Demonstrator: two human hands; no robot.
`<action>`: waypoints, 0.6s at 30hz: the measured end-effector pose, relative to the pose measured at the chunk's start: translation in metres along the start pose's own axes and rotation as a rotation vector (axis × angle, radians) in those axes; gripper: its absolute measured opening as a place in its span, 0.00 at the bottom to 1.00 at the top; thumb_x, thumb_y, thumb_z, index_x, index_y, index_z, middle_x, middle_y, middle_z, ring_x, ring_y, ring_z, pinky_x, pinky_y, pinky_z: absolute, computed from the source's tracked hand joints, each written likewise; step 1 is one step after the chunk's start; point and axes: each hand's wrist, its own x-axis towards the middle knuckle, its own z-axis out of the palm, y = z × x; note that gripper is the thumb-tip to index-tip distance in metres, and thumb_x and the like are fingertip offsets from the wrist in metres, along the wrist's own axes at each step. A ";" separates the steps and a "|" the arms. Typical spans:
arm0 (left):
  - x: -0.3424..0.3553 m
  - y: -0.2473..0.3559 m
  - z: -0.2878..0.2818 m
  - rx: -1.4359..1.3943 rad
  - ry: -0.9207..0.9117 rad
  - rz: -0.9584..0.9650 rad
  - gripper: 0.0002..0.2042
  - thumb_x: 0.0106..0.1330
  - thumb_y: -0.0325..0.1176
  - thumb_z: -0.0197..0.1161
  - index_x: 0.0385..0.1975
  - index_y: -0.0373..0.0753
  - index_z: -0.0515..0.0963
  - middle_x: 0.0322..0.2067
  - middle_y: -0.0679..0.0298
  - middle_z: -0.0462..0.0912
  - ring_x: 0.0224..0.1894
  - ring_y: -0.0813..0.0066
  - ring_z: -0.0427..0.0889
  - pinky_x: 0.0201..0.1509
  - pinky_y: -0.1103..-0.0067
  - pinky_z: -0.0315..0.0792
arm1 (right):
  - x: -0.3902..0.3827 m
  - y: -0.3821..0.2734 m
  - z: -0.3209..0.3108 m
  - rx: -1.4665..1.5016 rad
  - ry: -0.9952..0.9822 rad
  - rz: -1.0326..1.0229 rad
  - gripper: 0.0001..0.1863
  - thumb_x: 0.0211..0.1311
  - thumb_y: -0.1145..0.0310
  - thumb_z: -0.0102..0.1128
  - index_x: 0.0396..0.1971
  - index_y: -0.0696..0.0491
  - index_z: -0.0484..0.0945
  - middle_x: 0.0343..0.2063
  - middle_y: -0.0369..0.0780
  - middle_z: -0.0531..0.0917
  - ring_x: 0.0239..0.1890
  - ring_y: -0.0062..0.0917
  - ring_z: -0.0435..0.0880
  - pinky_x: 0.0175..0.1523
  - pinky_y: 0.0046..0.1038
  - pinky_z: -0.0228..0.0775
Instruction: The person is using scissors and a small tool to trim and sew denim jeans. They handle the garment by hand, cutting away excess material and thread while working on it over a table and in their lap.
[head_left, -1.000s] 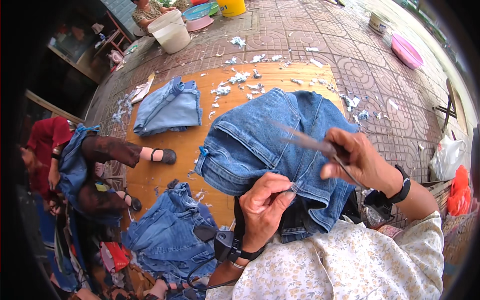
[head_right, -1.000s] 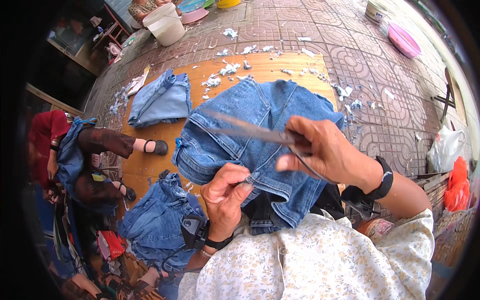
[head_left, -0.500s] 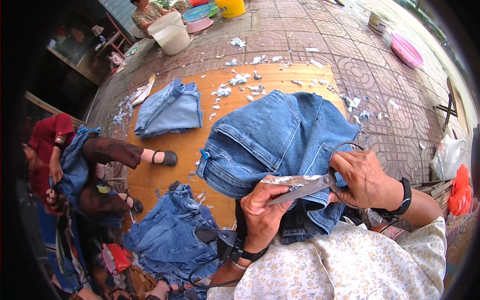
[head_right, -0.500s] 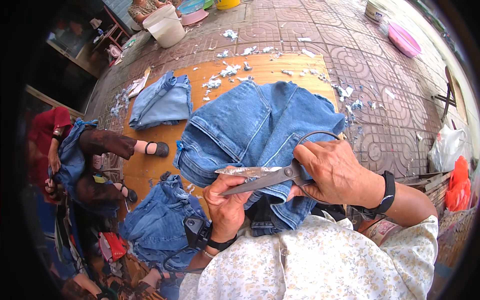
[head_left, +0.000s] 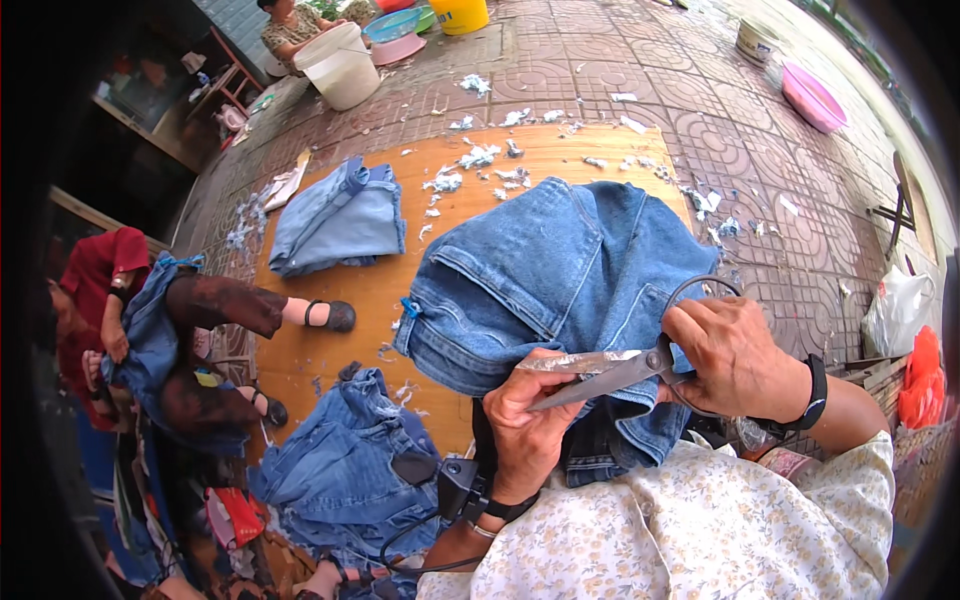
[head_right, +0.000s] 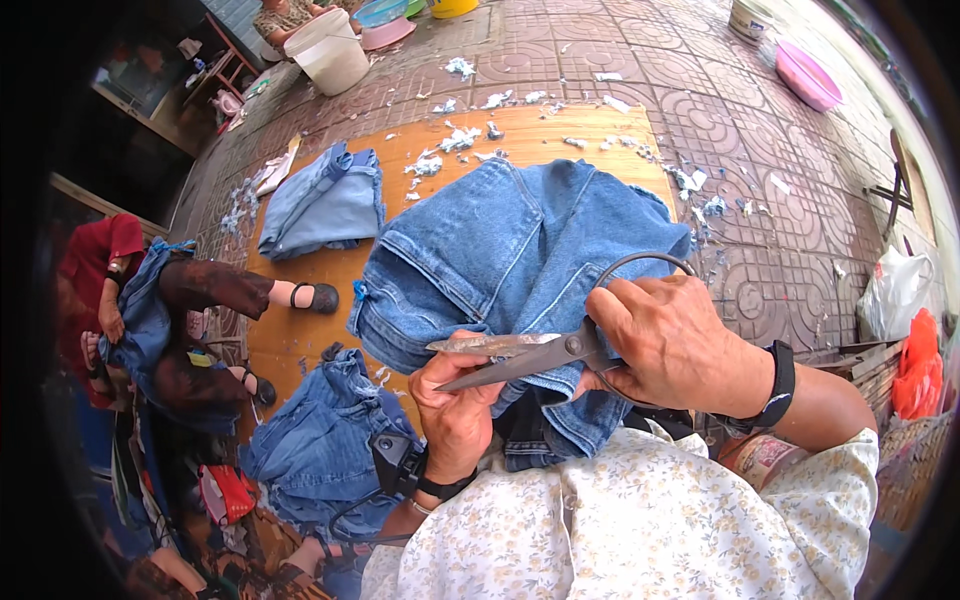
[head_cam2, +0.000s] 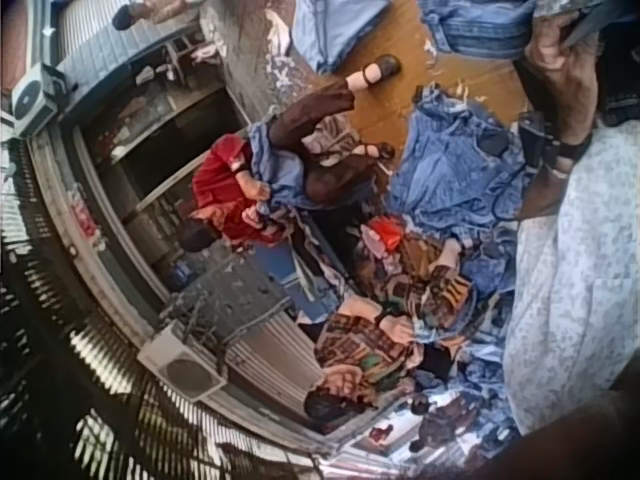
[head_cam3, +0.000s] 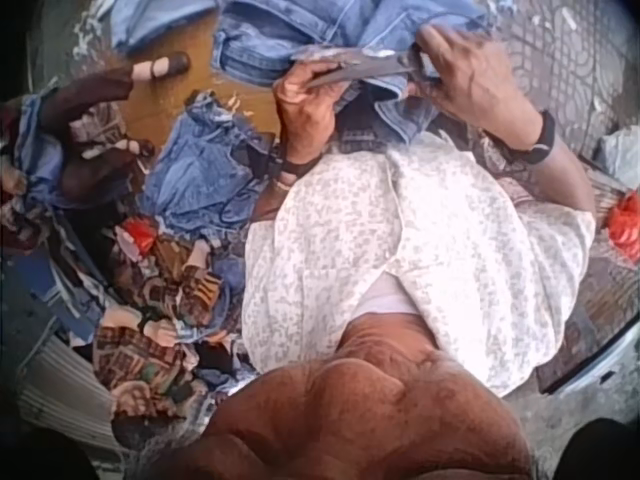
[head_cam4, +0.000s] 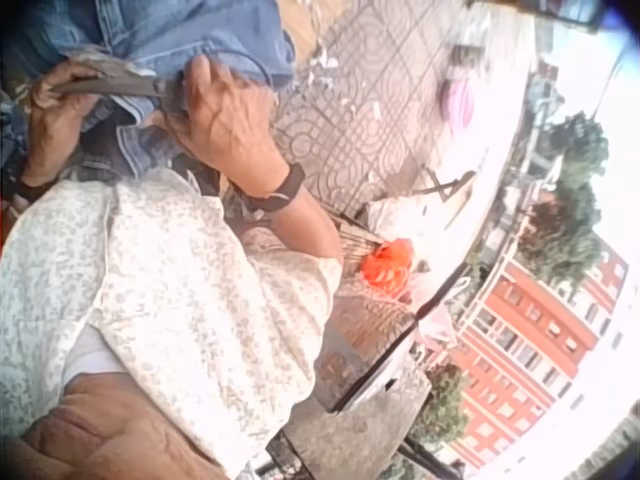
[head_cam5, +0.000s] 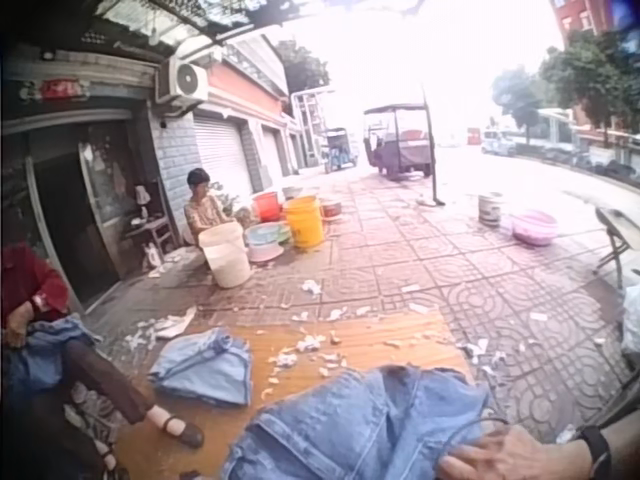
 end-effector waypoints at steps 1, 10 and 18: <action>0.000 -0.001 -0.001 0.024 -0.006 0.009 0.06 0.55 0.22 0.66 0.31 0.30 0.77 0.36 0.61 0.80 0.36 0.80 0.78 0.40 0.84 0.72 | 0.001 0.000 0.000 0.008 -0.003 -0.007 0.27 0.43 0.47 0.67 0.29 0.55 0.67 0.21 0.38 0.72 0.23 0.32 0.77 0.27 0.33 0.65; 0.001 0.003 0.008 -0.145 0.032 -0.091 0.04 0.56 0.20 0.64 0.30 0.29 0.78 0.33 0.61 0.77 0.31 0.82 0.73 0.33 0.86 0.67 | -0.001 0.002 0.012 -0.033 -0.023 -0.011 0.25 0.43 0.52 0.69 0.28 0.54 0.66 0.20 0.39 0.72 0.22 0.33 0.77 0.24 0.33 0.65; 0.002 0.017 0.007 -0.155 0.005 -0.212 0.08 0.56 0.19 0.63 0.36 0.31 0.78 0.37 0.62 0.78 0.34 0.83 0.73 0.35 0.87 0.67 | -0.004 0.007 0.021 0.146 0.042 0.061 0.25 0.40 0.53 0.72 0.25 0.54 0.67 0.16 0.39 0.72 0.18 0.33 0.75 0.21 0.32 0.61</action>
